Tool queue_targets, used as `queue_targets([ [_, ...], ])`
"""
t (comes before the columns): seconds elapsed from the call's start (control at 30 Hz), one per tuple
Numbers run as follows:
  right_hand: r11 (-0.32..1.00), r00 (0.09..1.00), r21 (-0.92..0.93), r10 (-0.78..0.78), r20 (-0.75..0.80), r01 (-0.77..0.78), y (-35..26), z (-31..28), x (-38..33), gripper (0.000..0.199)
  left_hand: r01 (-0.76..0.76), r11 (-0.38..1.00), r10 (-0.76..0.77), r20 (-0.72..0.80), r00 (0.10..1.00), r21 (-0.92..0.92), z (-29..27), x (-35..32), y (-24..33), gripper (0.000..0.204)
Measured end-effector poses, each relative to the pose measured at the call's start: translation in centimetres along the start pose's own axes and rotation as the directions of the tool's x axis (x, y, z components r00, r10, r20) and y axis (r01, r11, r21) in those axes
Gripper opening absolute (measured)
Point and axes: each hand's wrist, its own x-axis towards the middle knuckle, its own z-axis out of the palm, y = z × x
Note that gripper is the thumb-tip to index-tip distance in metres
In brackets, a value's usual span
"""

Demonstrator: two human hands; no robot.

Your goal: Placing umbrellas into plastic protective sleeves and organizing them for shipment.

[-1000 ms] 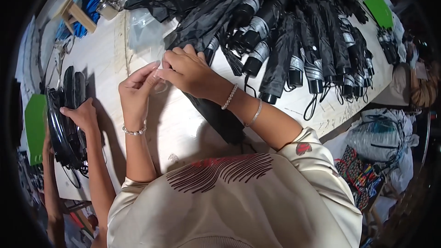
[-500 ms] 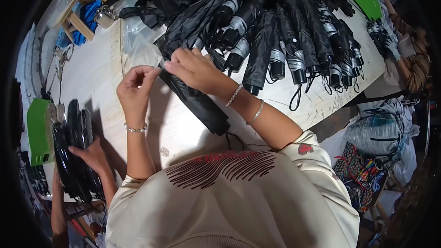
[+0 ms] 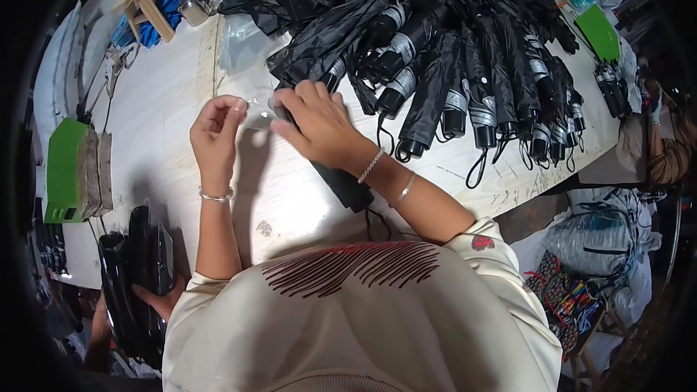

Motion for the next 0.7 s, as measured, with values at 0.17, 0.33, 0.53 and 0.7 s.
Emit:
queue_targets([
  [0.17,0.956,0.947,-0.264,0.193,0.255,-0.124,-1.3,-0.4,-4.2,0.064,-0.34,0.841,0.347,0.063,0.936,0.42,0.0,-0.2,-3.2,0.012],
  [0.33,0.837,0.846,0.316,0.282,0.452,-0.448,1.7,-3.1,-4.8,0.074,-0.285,0.82,0.205,0.209,0.956,0.496,0.3,-1.5,-5.6,0.017],
  [0.53,0.496,0.863,0.739,0.041,0.504,-0.456,-0.4,-3.3,-4.9,0.081,-0.212,0.95,0.131,0.321,0.938,0.231,0.8,-1.4,-5.4,0.017],
  [0.7,0.441,0.842,0.731,0.122,0.526,-0.52,1.9,-2.9,-5.4,0.085,0.26,0.96,-0.238,0.183,0.954,-0.106,0.6,-1.5,-4.2,0.011],
])
